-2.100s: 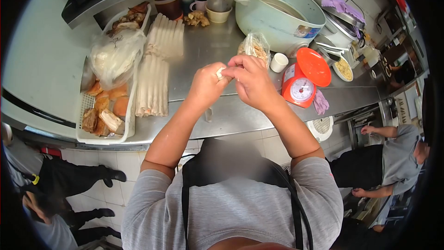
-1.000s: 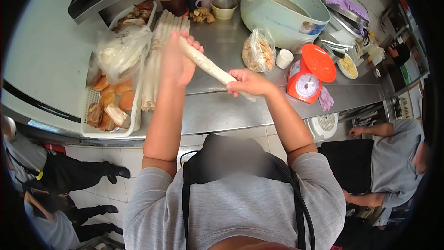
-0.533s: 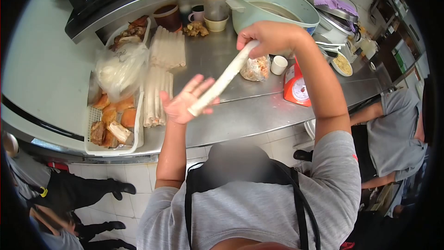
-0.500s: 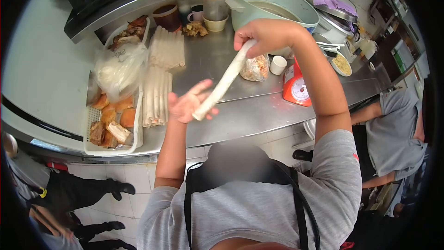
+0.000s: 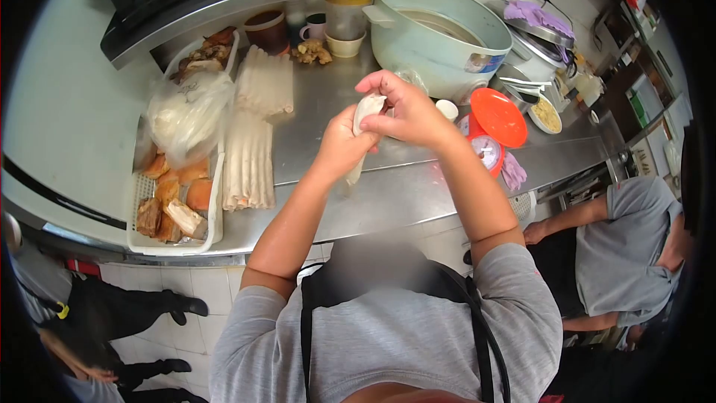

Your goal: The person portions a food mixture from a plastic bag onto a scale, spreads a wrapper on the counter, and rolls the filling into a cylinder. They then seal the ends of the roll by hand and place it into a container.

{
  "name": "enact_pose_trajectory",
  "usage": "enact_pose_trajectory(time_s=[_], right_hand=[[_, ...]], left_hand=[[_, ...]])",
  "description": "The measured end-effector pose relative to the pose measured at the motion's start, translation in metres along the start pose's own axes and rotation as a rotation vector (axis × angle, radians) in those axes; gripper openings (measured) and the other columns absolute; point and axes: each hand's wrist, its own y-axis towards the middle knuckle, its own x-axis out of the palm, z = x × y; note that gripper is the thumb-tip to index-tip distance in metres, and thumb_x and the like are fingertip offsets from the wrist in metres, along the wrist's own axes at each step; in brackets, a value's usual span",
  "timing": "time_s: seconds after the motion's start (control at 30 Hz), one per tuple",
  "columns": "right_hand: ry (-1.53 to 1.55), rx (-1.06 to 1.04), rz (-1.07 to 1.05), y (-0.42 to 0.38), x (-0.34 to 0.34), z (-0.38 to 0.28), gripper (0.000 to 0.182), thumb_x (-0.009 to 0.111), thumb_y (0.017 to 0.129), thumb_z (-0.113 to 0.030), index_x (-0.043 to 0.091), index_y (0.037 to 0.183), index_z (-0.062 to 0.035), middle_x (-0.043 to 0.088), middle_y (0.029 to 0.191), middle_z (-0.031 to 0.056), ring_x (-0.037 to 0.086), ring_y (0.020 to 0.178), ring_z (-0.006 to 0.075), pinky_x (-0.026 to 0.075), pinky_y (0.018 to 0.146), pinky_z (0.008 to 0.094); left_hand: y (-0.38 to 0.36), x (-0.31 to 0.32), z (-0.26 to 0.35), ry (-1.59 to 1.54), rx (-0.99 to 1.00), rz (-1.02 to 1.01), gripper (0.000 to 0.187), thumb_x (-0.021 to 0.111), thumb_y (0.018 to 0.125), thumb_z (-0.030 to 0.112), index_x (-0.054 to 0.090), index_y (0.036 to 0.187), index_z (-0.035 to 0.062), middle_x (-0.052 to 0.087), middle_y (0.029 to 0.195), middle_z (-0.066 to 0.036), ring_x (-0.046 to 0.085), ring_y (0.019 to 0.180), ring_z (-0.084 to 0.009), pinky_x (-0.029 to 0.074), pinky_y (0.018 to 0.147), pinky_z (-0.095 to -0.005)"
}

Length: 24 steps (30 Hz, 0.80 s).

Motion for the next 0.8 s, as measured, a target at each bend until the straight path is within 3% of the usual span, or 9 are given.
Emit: enact_pose_trajectory(time_s=[0.13,0.27,0.37,0.5,0.6,0.67,0.73,0.8], right_hand=[[0.04,-0.262,0.565,-0.027,0.013,0.025,0.034,0.066,0.067,-0.006,0.051,0.098,-0.003,0.052,0.081,0.0064,0.049,0.065,0.0106,0.043,0.06,0.0236],[-0.035,-0.262,0.538,-0.063,0.016,0.022,0.014,0.061,0.071,-0.001,0.057,0.084,-0.0019,0.053,0.083,0.0062,0.05,0.073,0.0121,0.041,0.067,0.0229],[-0.082,-0.24,0.593,-0.075,0.012,0.02,0.014,0.059,0.072,0.0,0.056,0.086,-0.0017,0.053,0.083,0.0063,0.051,0.074,0.0124,0.042,0.067,0.0234],[0.002,-0.21,0.569,-0.093,0.004,0.018,0.012,0.057,0.075,0.0,0.056,0.087,-0.0017,0.052,0.085,0.0057,0.051,0.073,0.0117,0.042,0.067,0.0235],[0.213,-0.011,0.532,-0.104,-0.004,0.008,0.011,0.056,0.075,-0.001,0.057,0.086,-0.0023,0.051,0.086,0.0048,0.051,0.07,0.0102,0.043,0.062,0.0228],[0.17,0.057,0.468,-0.115,-0.013,0.0,0.01,0.057,0.074,-0.002,0.057,0.084,-0.0029,0.051,0.086,0.0046,0.051,0.069,0.0099,0.043,0.06,0.0229],[-0.038,0.072,0.303,-0.12,-0.022,-0.008,0.008,0.058,0.073,-0.003,0.057,0.081,-0.0036,0.052,0.083,0.0047,0.053,0.068,0.0105,0.044,0.059,0.0238],[-0.167,-0.006,0.292,-0.12,-0.022,-0.012,0.008,0.059,0.072,-0.004,0.057,0.079,-0.0041,0.052,0.081,0.0057,0.054,0.067,0.0127,0.045,0.058,0.0254]], left_hand=[[0.002,0.01,-0.005,0.044,0.021,0.032,0.022,0.057,0.078,0.011,0.052,0.097,0.0031,0.055,0.081,-0.002,0.051,0.065,-0.0069,0.045,0.056,-0.0218],[0.007,0.023,-0.017,0.095,0.08,-0.08,0.022,0.057,0.077,0.012,0.052,0.097,0.0027,0.056,0.081,-0.002,0.051,0.066,-0.0071,0.045,0.057,-0.0214],[0.01,0.04,-0.012,0.272,0.089,-0.157,0.02,0.056,0.077,0.012,0.052,0.094,0.0027,0.055,0.077,-0.002,0.05,0.063,-0.0072,0.043,0.055,-0.0217],[0.011,0.056,-0.008,0.16,-0.105,-0.291,0.016,0.055,0.078,0.013,0.052,0.09,0.0025,0.053,0.071,-0.001,0.049,0.059,-0.0073,0.042,0.053,-0.0229],[0.015,0.062,-0.008,0.155,-0.16,-0.486,0.014,0.055,0.078,0.014,0.052,0.086,0.0026,0.052,0.068,-0.001,0.049,0.058,-0.008,0.042,0.052,-0.0236],[0.016,0.061,-0.016,0.119,-0.147,-0.641,0.013,0.056,0.078,0.015,0.051,0.083,0.0032,0.052,0.068,-0.002,0.05,0.058,-0.0092,0.042,0.053,-0.0238],[0.009,0.07,-0.008,0.122,-0.148,-0.673,0.012,0.055,0.078,0.014,0.051,0.082,0.0027,0.052,0.066,-0.002,0.05,0.059,-0.0094,0.042,0.054,-0.0237],[0.004,0.066,-0.008,0.135,-0.14,-0.696,0.011,0.055,0.078,0.013,0.052,0.08,0.0026,0.052,0.066,-0.002,0.05,0.059,-0.0094,0.041,0.054,-0.0234]])
